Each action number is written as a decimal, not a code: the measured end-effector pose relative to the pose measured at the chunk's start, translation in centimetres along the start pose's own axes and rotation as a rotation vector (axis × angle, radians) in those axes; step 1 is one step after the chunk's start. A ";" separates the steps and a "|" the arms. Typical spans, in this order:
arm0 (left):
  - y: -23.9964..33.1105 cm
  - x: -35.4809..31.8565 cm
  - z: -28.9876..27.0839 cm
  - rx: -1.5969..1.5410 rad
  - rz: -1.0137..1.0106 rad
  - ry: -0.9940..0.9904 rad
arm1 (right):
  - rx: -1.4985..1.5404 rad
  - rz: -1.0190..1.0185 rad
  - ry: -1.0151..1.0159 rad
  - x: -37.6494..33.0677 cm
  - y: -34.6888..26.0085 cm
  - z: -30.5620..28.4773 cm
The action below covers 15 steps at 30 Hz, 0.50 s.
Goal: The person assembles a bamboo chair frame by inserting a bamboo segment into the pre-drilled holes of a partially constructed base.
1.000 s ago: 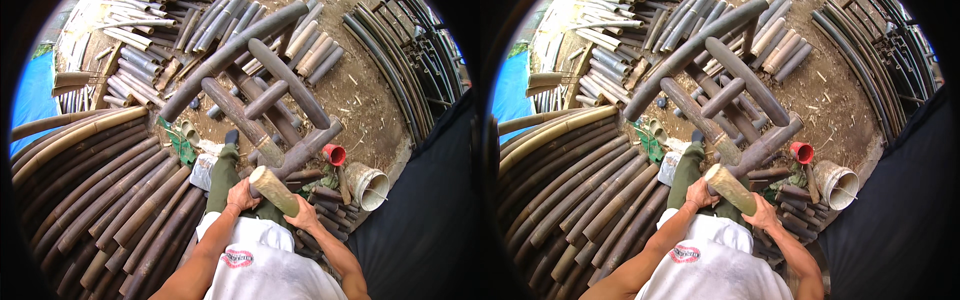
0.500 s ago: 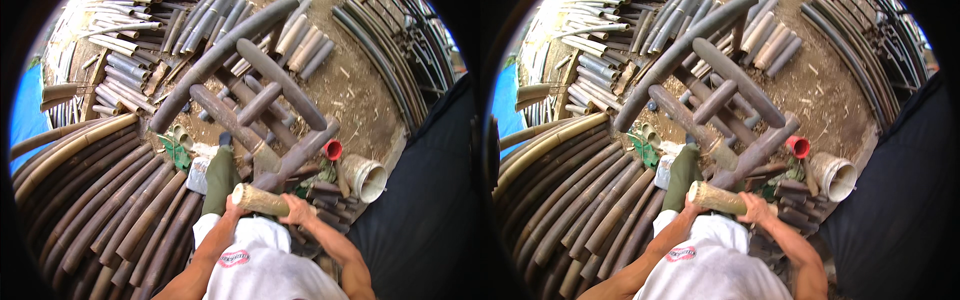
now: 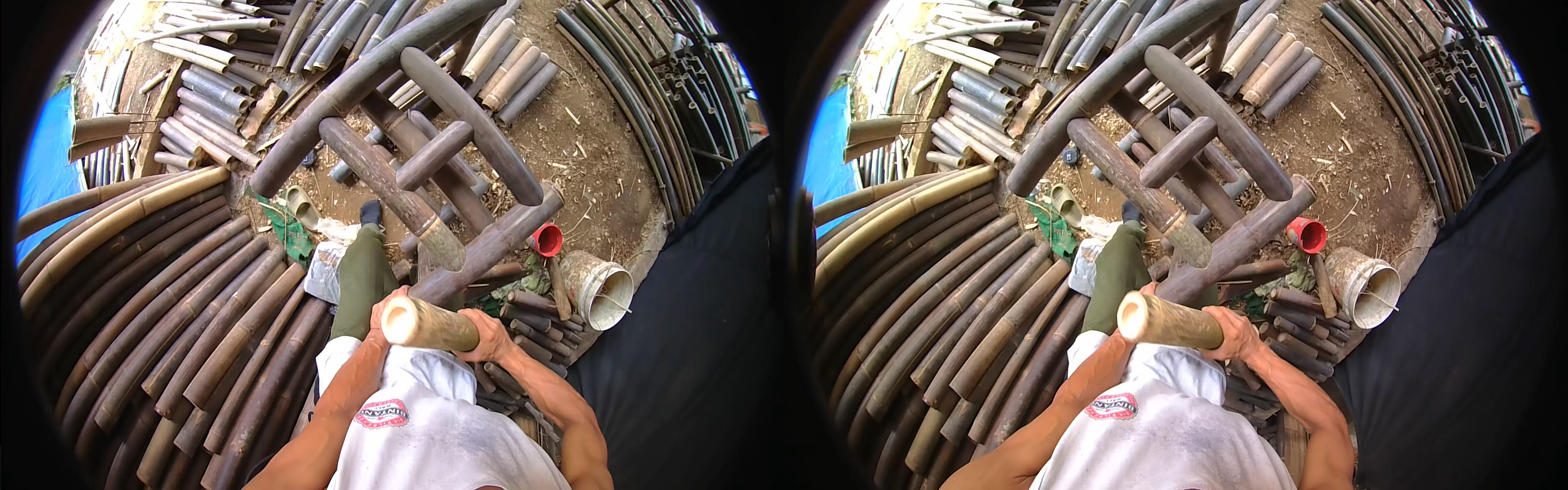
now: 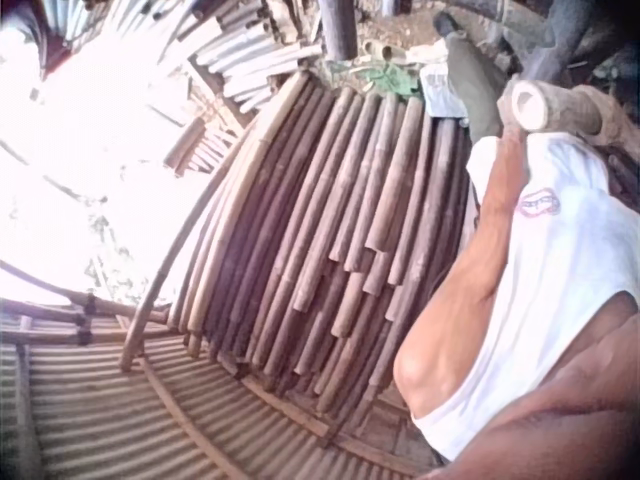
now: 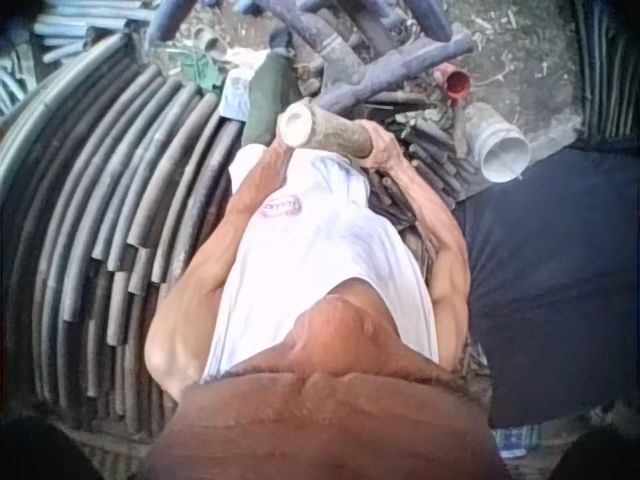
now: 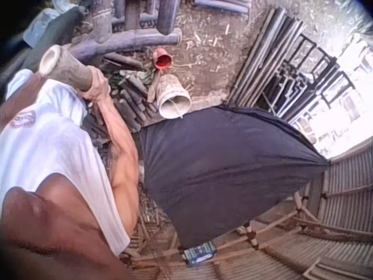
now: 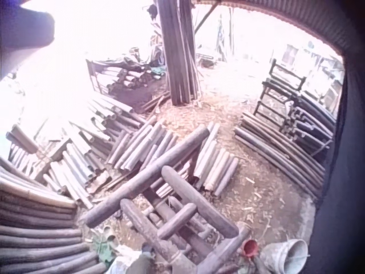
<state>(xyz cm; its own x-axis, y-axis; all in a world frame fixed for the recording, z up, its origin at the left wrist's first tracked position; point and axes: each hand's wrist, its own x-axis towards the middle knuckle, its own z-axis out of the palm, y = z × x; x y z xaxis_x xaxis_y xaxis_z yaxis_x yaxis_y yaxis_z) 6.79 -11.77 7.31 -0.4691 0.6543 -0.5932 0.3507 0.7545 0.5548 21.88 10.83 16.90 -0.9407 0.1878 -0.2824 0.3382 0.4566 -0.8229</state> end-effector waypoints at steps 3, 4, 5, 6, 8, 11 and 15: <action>0.9 0.2 -0.9 0.038 -0.008 -0.148 | -0.101 0.091 -0.018 0.0 2.1 0.8; 1.4 0.7 -1.2 0.076 -0.012 -0.209 | -0.117 0.119 -0.068 -0.4 1.8 0.7; 1.4 0.8 -1.1 0.092 0.040 -0.117 | -0.084 0.092 -0.036 -0.4 1.7 0.5; 0.8 0.2 -0.6 0.110 0.088 -0.026 | -0.047 0.064 -0.005 -0.5 1.3 0.7; -1.2 -0.2 0.7 0.061 0.206 0.152 | -0.011 -0.020 0.037 -0.5 0.6 0.3; 2.9 0.5 -2.4 0.008 0.012 -0.065 | -0.106 0.170 0.033 -1.6 3.1 0.4; 4.6 1.8 -4.7 0.019 -0.033 -0.145 | 0.110 0.365 0.021 -0.7 -1.4 -1.3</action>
<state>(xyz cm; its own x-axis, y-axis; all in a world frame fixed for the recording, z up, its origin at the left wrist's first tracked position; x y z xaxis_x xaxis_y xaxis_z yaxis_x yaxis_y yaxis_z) 3.70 -7.33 11.54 -0.3590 0.6288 -0.6897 0.3531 0.7756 0.5232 22.13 11.19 18.87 -0.7580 0.3391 -0.5571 0.6448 0.2610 -0.7184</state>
